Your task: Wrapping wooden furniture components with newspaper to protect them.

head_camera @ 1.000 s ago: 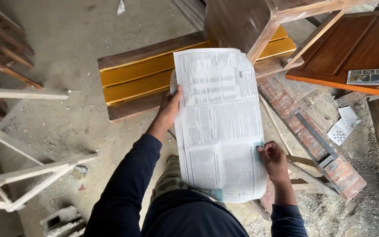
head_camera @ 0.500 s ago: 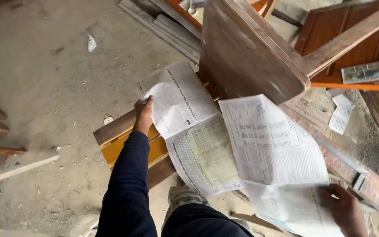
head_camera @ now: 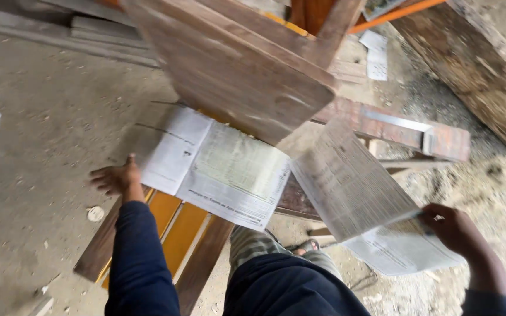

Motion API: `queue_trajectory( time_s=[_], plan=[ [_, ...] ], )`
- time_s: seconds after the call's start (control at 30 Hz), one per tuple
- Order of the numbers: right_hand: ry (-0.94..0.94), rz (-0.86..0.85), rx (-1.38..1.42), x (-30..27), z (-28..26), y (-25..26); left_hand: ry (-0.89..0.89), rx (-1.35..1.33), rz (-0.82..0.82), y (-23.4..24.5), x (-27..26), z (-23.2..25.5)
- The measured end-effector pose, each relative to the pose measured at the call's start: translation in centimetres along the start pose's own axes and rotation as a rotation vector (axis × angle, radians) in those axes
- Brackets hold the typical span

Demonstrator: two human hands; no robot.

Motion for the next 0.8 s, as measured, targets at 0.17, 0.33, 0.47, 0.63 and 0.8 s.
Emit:
queue_trajectory(
  time_s=[0.17,0.33,0.47,0.63,0.8],
  plan=[
    [-0.056,-0.030,-0.107,0.8,-1.0,0.4,-0.730,-0.380,-0.034,6.2,-16.1,10.2],
    [0.094,-0.115,-0.141,4.2,1.4,-1.2,-1.395,-0.528,-0.708,2.9,-42.7,16.4],
    [0.227,-0.166,-0.246,8.6,3.2,-2.4,-1.681,-0.311,-0.696,-1.6,-54.6,17.2],
    [0.376,-0.028,-0.253,12.3,7.3,-4.4,-1.333,0.110,-0.695,-8.3,-56.9,18.3],
    [0.457,0.438,-0.107,9.1,12.3,0.7,-1.166,0.072,-0.363,-6.3,-57.4,17.2]
  ],
)
Point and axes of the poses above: each hand's wrist, its own x-axis towards the middle knuckle, its own y-axis out of the back of the hand, z = x × y, the point moved 9 cm from there along x, towards the middle knuckle, and after that the axes turned 2 degrees about -z, right-handed, at the moved point
